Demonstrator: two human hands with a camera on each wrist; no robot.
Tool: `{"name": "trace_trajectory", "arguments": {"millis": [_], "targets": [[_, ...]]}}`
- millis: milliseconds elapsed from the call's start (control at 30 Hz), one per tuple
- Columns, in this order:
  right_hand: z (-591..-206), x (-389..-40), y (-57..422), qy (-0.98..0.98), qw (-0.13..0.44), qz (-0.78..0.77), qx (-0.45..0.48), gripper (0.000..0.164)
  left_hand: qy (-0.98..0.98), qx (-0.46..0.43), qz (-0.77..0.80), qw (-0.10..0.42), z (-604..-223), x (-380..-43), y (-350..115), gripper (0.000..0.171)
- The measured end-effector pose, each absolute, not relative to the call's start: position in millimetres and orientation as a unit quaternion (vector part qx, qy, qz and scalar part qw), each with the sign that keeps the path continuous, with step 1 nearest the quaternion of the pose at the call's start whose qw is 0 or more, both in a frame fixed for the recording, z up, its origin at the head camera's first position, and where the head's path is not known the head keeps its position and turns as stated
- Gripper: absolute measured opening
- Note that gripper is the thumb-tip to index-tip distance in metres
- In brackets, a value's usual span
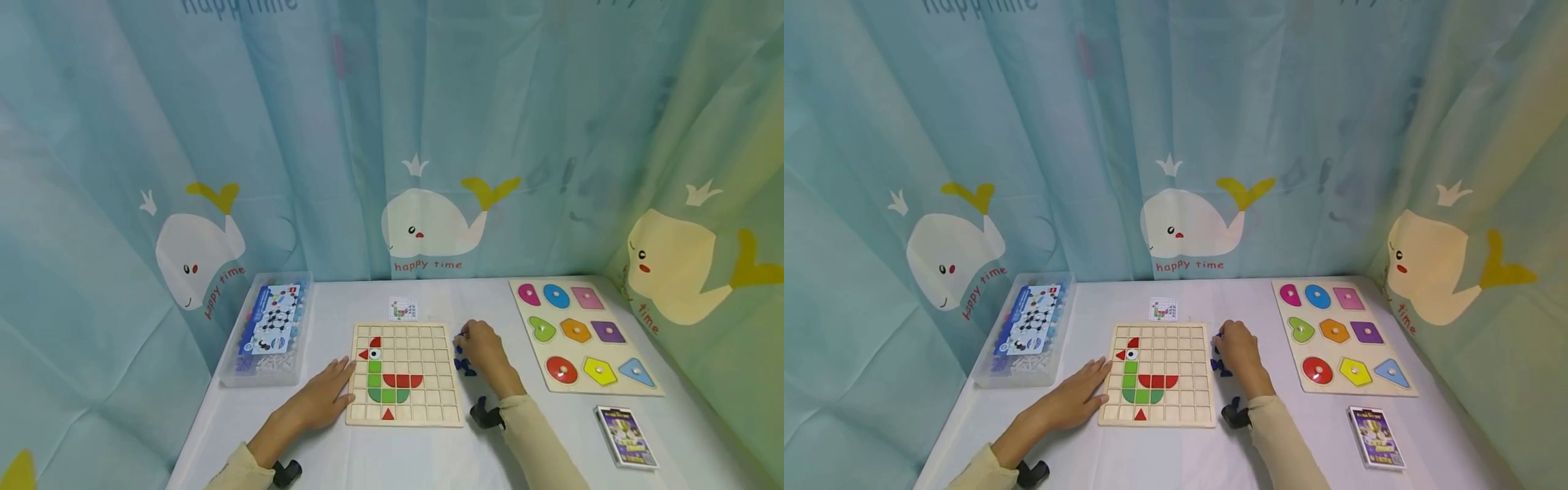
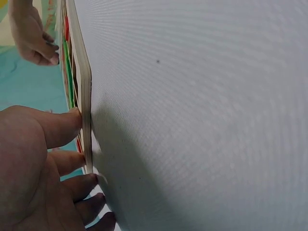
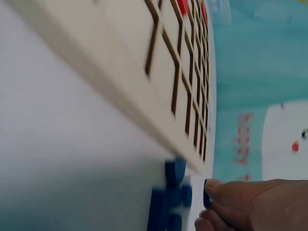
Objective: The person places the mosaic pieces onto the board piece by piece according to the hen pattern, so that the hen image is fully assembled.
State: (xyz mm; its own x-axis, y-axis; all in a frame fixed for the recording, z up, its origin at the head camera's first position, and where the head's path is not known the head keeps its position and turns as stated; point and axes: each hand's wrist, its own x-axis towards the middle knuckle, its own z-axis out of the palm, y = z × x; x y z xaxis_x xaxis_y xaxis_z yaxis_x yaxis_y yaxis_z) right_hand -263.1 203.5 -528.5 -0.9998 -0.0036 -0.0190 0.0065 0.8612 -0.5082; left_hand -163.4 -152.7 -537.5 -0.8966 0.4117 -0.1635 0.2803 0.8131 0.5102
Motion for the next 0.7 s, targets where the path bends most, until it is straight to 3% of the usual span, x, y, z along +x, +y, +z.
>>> {"name": "trace_trajectory", "arguments": {"millis": [333, 700], "targets": [[-518.9, -225.1, 153.4, 0.965, 0.026, -0.242, -0.096, 0.014, 0.943, 0.185, 0.242, 0.133, -536.9, -162.0, -152.3, 0.067], [-521.4, -218.5, 134.6, 0.953, 0.061, -0.272, -0.12, 0.011, 0.943, 0.186, 0.242, 0.133, -538.7, -163.2, -152.5, 0.067]]}}
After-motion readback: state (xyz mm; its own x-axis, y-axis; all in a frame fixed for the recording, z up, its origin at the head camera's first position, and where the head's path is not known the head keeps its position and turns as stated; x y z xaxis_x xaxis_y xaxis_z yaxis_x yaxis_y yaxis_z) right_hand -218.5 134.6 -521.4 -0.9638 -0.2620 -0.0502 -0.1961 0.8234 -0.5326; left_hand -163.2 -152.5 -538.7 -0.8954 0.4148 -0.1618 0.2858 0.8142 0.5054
